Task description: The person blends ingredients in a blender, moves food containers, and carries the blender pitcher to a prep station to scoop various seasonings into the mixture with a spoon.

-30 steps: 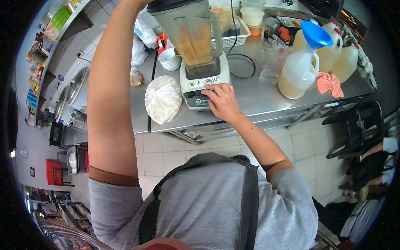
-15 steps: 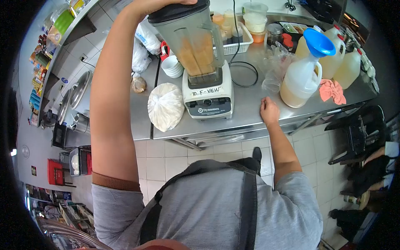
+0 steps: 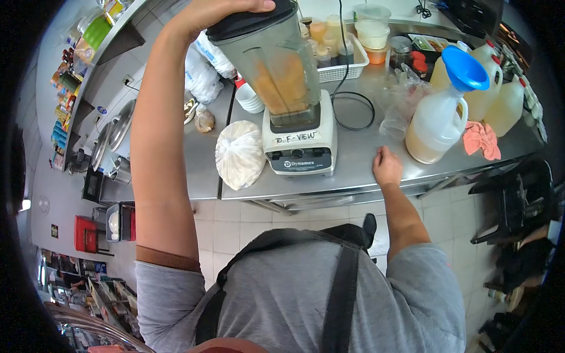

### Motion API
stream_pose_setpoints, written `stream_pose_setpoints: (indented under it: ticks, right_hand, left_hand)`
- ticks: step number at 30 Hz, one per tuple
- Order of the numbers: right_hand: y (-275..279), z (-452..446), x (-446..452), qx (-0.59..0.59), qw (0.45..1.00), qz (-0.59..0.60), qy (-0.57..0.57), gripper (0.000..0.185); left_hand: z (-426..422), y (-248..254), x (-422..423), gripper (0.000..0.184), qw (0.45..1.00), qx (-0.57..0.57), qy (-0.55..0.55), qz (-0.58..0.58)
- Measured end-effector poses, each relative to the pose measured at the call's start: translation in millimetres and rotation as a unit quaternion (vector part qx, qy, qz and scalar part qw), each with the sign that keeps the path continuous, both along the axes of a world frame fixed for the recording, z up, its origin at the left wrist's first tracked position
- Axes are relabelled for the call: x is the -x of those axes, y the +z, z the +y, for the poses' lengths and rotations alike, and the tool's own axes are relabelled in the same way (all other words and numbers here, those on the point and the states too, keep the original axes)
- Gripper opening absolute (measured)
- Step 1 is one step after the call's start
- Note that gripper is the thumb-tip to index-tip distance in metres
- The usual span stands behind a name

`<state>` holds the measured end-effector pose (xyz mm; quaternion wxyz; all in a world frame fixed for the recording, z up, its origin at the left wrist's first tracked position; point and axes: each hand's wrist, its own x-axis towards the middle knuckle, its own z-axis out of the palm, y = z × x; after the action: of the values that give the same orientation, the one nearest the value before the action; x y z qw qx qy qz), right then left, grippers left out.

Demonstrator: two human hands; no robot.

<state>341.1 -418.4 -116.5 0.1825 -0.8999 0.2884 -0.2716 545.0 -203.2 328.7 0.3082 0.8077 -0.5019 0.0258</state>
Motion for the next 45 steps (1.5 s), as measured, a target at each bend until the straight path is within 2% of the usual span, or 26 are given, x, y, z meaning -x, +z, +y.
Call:
stream_pose_setpoints:
  ticks: [17, 18, 19, 20, 22, 24, 26, 28, 30, 31, 32, 35, 38, 39, 45]
  right_hand:
    - [1.4, -1.3, -0.9, 0.003, 0.999, 0.04, 0.006, 0.01]
    - [-0.1, -1.6, -0.8, 0.016, 1.0, 0.017, 0.012, 0.009]
    - [0.2, -2.4, -1.8, 0.029, 0.999, -0.008, 0.018, 0.008]
    - [0.9, -3.0, -2.0, 0.031, 0.999, -0.011, 0.021, 0.008]
    - [0.0, -2.2, -1.0, 0.025, 0.999, -0.018, 0.022, 0.008]
    - [-0.7, -1.3, -1.1, 0.012, 1.0, -0.021, 0.014, 0.008]
    - [-2.2, -0.9, -0.5, -0.004, 1.0, -0.021, 0.006, 0.008]
    - [-1.2, -2.4, -0.8, 0.0, 1.0, -0.011, 0.014, 0.008]
    - [3.1, -2.2, 0.1, -0.008, 1.0, 0.009, 0.018, 0.01]
    - [4.9, -2.5, 0.3, -0.018, 0.999, 0.03, 0.018, 0.012]
    - [4.4, -2.1, 0.2, -0.013, 0.999, 0.032, 0.028, 0.012]
    - [-0.4, -0.9, 0.8, -0.015, 0.999, -0.024, 0.028, 0.01]
    - [3.7, -0.8, 2.9, -0.013, 0.999, -0.028, 0.042, 0.01]
    - [9.3, 1.8, 4.6, -0.013, 0.999, -0.021, 0.036, 0.009]
    - [-2.6, -4.3, 1.0, -0.02, 0.999, -0.007, 0.027, 0.009]
  left_hand:
    - [3.7, 1.6, -5.2, 0.073, 1.0, -0.014, 0.009, -0.026]
    - [4.0, -2.5, -8.3, 0.068, 0.984, 0.017, 0.001, -0.177]
    - [5.1, -3.5, -12.0, 0.062, 0.944, 0.046, -0.006, -0.327]
    - [7.2, -7.8, -14.7, 0.062, 0.943, 0.047, -0.003, -0.329]
    - [16.0, -16.2, 40.0, 0.05, 0.867, 0.203, -0.022, -0.455]
    - [33.5, -25.9, 72.3, 0.027, 0.932, 0.276, -0.071, -0.223]
    - [55.3, -51.6, 127.4, 0.024, 0.918, 0.373, -0.13, 0.042]
    - [62.8, -73.2, 158.1, 0.017, 0.859, 0.441, -0.255, 0.054]
    - [79.2, -60.6, 188.8, 0.014, 0.868, 0.315, -0.362, 0.127]
    - [82.7, -57.2, 204.3, 0.014, 0.869, 0.302, -0.365, 0.145]
    - [81.3, -56.6, 222.8, 0.013, 0.873, 0.33, -0.318, 0.169]
    - [69.0, -49.8, 276.6, 0.015, 0.845, 0.452, -0.058, 0.28]
    - [51.9, -42.4, 303.8, 0.019, 0.813, 0.489, 0.074, 0.308]
    - [52.9, -43.0, 304.3, 0.019, 0.813, 0.491, 0.076, 0.304]
    - [63.0, -50.5, 292.8, 0.022, 0.828, 0.475, -0.068, 0.29]
